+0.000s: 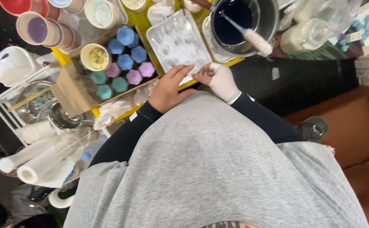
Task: Cleaning heart-shaped candle molds and filling them with blue liquid using a pipette.
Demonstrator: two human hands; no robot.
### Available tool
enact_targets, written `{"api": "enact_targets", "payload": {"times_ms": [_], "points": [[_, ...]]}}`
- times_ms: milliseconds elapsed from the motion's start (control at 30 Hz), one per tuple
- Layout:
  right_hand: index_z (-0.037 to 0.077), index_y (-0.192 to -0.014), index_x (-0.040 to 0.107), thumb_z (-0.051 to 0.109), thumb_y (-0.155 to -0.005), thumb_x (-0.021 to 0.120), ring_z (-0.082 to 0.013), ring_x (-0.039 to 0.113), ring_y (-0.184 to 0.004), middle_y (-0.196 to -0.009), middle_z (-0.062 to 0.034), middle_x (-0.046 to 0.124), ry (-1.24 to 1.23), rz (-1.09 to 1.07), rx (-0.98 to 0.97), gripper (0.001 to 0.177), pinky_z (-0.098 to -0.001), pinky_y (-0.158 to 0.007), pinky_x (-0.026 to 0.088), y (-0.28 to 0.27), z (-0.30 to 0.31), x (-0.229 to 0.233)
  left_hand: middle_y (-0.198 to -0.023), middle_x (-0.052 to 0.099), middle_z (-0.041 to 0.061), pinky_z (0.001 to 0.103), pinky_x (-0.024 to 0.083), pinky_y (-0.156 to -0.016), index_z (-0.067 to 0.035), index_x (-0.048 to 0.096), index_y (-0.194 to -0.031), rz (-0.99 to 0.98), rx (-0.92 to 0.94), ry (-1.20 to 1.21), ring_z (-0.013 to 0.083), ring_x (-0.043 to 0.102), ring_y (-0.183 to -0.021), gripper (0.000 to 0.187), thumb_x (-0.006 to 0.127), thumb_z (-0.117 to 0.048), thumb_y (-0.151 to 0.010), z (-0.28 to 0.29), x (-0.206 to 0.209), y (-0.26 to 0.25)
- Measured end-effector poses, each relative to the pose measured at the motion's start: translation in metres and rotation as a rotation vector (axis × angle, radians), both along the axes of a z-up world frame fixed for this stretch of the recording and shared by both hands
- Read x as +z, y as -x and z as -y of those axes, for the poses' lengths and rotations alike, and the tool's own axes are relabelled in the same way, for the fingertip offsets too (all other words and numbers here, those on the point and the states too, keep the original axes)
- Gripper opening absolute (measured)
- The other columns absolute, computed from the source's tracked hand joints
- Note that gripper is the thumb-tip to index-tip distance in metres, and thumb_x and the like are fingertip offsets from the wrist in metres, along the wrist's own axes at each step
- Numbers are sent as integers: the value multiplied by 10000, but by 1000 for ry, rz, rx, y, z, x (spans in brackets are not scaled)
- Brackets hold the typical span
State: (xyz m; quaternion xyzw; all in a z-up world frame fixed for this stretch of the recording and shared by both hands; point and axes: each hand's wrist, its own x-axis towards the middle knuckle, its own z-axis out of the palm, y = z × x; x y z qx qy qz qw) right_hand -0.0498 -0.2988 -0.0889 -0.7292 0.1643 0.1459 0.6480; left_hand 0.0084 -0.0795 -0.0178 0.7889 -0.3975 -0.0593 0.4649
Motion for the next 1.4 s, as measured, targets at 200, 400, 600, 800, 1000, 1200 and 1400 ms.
{"api": "enact_targets", "payload": {"times_ms": [200, 400, 600, 800, 1000, 1200, 1400], "points": [[-25, -1127, 675, 156, -927, 734, -55, 713, -922, -1020, -49, 757, -355, -43, 173, 276, -202, -815, 567, -24, 21, 37, -1256, 657, 125, 350, 560, -964, -60, 639, -1320, -114, 115, 30, 289, 681, -1122, 520, 853, -94, -848, 40, -16, 8], [12, -1247, 692, 335, -1078, 609, -129, 669, -917, -1006, -98, 764, -10, 94, 507, 373, -282, -835, 549, -32, 41, 8, -1195, 676, 127, 329, 582, -881, -48, 644, -1316, -43, 443, 45, 245, 696, -1013, 525, 847, -73, -832, 44, -24, 19], [112, -1336, 635, 382, -958, 670, -350, 709, -939, -997, -186, 744, 580, 137, 830, 465, -439, -815, 540, -47, 30, 34, -1175, 685, 108, 309, 581, -788, -59, 625, -1341, -146, 604, -18, 188, 709, -904, 496, 829, -91, -889, 14, -37, 31], [104, -1509, 480, 357, -947, 654, -380, 698, -835, -904, -194, 728, 765, 138, 849, 641, -475, -752, 548, -51, 9, 32, -1217, 700, 21, 384, 467, -968, -133, 636, -1341, 158, 311, -370, 186, 673, -899, 492, 796, -269, -897, -13, -46, 33], [95, -1468, 529, 440, -981, 622, -344, 692, -777, -800, -149, 712, 930, 259, 864, 604, -473, -682, 531, -46, -2, 18, -1228, 643, -7, 431, 364, -1141, -152, 581, -1395, 362, 174, -455, 163, 695, -1008, 484, 709, -352, -973, -29, -61, 28], [123, -1422, 594, 358, -988, 606, -284, 699, -788, -786, -106, 714, 1054, 350, 758, 494, -427, -661, 543, -29, -10, -8, -1205, 643, 22, 448, 342, -1196, -145, 575, -1413, 270, 66, -500, 151, 681, -850, 490, 701, -353, -988, -30, -62, 21], [119, -1436, 598, 272, -975, 609, -274, 694, -779, -853, -92, 716, 1061, 425, 701, 486, -414, -626, 535, -23, -8, -21, -1213, 639, 34, 442, 328, -1201, -139, 574, -1416, 284, 12, -460, 167, 689, -913, 504, 702, -351, -977, -34, -65, 16]]}}
